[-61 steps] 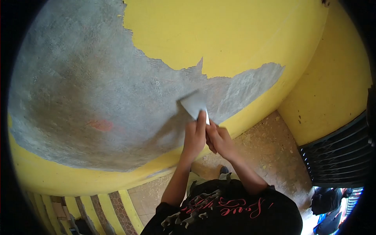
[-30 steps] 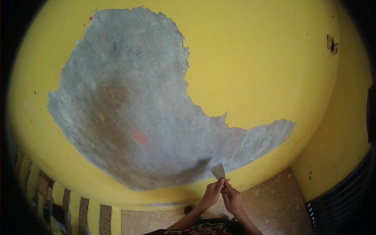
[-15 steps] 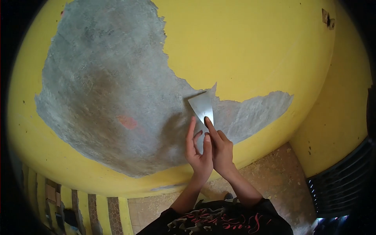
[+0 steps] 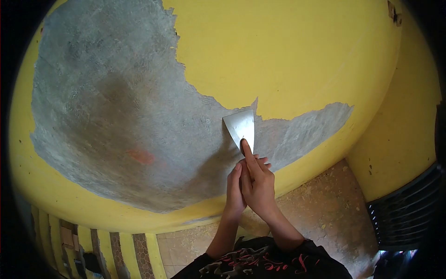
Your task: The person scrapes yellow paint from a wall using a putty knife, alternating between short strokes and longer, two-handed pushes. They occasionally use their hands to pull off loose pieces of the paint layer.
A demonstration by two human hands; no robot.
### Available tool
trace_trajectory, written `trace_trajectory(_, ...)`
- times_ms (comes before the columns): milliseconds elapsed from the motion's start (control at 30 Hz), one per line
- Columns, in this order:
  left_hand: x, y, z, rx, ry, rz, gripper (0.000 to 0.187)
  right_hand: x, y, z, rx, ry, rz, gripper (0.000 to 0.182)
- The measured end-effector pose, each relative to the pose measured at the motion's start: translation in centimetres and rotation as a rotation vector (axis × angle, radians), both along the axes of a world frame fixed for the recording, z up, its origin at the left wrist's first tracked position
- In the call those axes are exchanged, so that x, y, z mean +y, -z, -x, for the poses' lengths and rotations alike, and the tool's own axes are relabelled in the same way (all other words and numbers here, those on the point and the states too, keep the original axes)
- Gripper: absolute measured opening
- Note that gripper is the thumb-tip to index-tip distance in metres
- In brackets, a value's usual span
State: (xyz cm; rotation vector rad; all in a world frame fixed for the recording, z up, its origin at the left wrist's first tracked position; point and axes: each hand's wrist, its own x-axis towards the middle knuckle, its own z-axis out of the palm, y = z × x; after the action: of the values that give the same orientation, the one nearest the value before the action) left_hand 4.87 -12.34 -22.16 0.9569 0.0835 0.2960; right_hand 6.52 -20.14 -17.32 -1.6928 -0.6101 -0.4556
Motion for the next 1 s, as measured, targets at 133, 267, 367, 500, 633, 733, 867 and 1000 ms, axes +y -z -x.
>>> trace_trajectory(133, 0.5, 2.2, -1.7, -0.194, 0.226, 0.036, 0.05, -0.2, 0.0, 0.1, 0.047, -0.031, 0.064, 0.063)
trace_trajectory(267, -0.9, 0.6, -1.6, -0.297, 0.301, 0.27, 0.034, -0.7, 0.0, -0.1, 0.033, -0.015, 0.136, 0.064)
trace_trajectory(367, -1.7, -2.1, -1.1, -0.362, 0.351, 0.426, 0.024, -0.6, -0.2, -0.3, 0.108, -0.051, 0.188, 0.065)
trace_trajectory(500, -0.4, -4.0, -0.9, -0.018, 0.191, 0.185, 0.044, 0.2, -0.9, -1.1, -0.017, 0.006, 0.128, 0.067)
trace_trajectory(633, -1.8, -3.8, -0.2, 0.01, 0.055, 0.25, 0.04, -0.4, -0.2, -0.6, 0.069, -0.054, 0.182, 0.064)
trace_trajectory(733, -1.1, -2.0, -2.0, -0.101, 0.062, 0.224, 0.041, -0.2, -2.0, -1.3, 0.031, -0.037, 0.144, 0.063)
trace_trajectory(867, -1.1, -3.8, -0.9, -0.025, 0.126, 0.113, 0.042, -0.2, -0.6, -1.1, -0.057, -0.005, 0.125, 0.07)
trace_trajectory(1000, -1.0, -2.9, -0.9, -0.031, 0.154, 0.219, 0.044, -0.5, -0.9, -0.9, 0.021, -0.034, 0.164, 0.069)
